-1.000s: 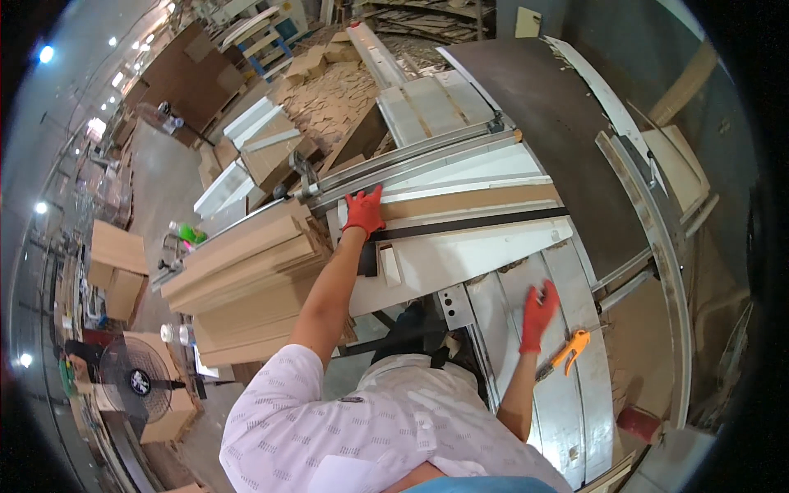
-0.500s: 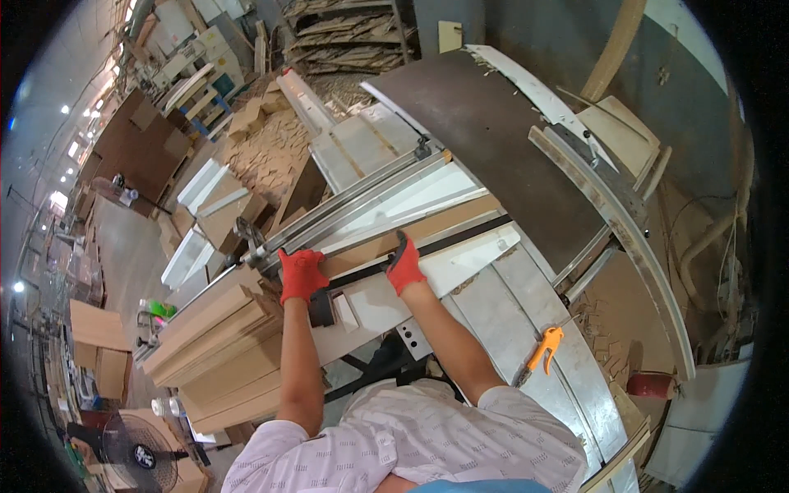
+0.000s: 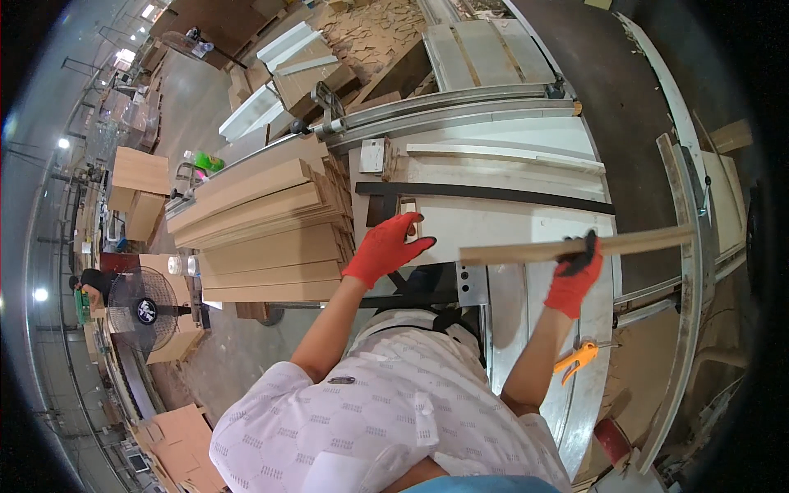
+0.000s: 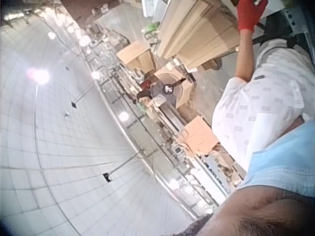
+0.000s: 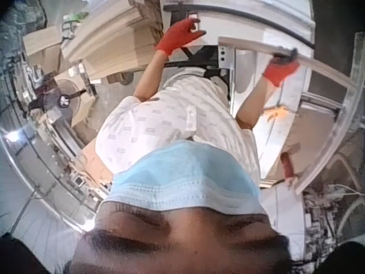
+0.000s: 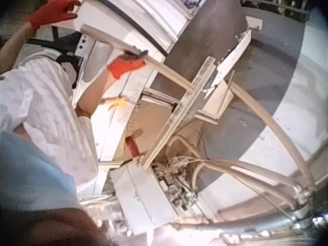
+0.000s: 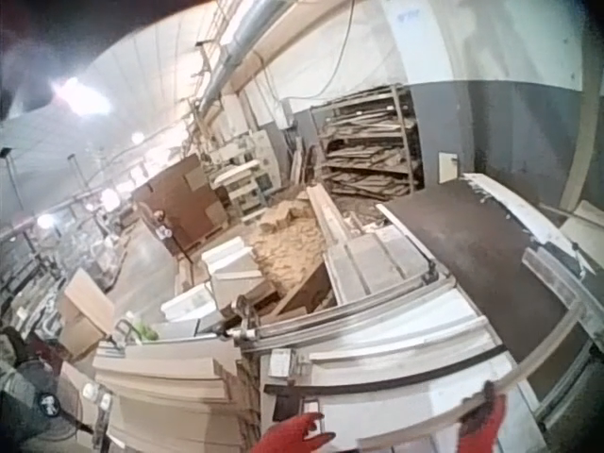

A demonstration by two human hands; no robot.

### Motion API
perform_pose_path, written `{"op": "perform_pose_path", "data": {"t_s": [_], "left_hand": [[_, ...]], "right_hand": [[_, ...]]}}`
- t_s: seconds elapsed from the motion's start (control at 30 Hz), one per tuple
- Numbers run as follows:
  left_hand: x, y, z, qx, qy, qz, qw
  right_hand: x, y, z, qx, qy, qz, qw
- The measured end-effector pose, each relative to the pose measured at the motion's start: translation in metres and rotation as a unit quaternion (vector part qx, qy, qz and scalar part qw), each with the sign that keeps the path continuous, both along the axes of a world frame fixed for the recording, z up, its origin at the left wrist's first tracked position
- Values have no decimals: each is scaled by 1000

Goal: Cutting wood pieces using a large industrial table saw and organizing them on a pallet.

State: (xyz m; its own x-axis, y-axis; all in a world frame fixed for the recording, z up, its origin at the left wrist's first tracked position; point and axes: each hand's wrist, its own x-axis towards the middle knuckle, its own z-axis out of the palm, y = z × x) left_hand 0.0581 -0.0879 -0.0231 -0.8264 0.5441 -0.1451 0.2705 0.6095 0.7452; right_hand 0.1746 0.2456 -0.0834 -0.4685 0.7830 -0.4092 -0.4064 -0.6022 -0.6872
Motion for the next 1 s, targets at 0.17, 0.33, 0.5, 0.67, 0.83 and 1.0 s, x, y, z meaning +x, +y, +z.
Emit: {"op": "perform_pose_path", "data": {"t_s": [0.17, 0.33, 0.5, 0.67, 0.83, 1.0], "left_hand": [[-7, -6, -72, -308, 153, 104, 933], [-9, -5, -92, -346, 174, 69, 919], [12, 16, -80, -291, 191, 25, 937], [8, 20, -83, -169, 113, 75, 976], [-19, 26, -72, -41, -31, 50, 997], [-81, 27, -51, 101, 62, 214, 970]], "right_hand": [[58, 25, 18, 114, -67, -57, 990], [103, 10, 42, 175, -167, -50, 969], [120, -4, 44, 221, -193, -13, 956], [109, -14, 53, 249, -234, 31, 939], [97, -3, 48, 373, -276, 174, 869], [59, 8, 41, 507, -307, 332, 734]]}}
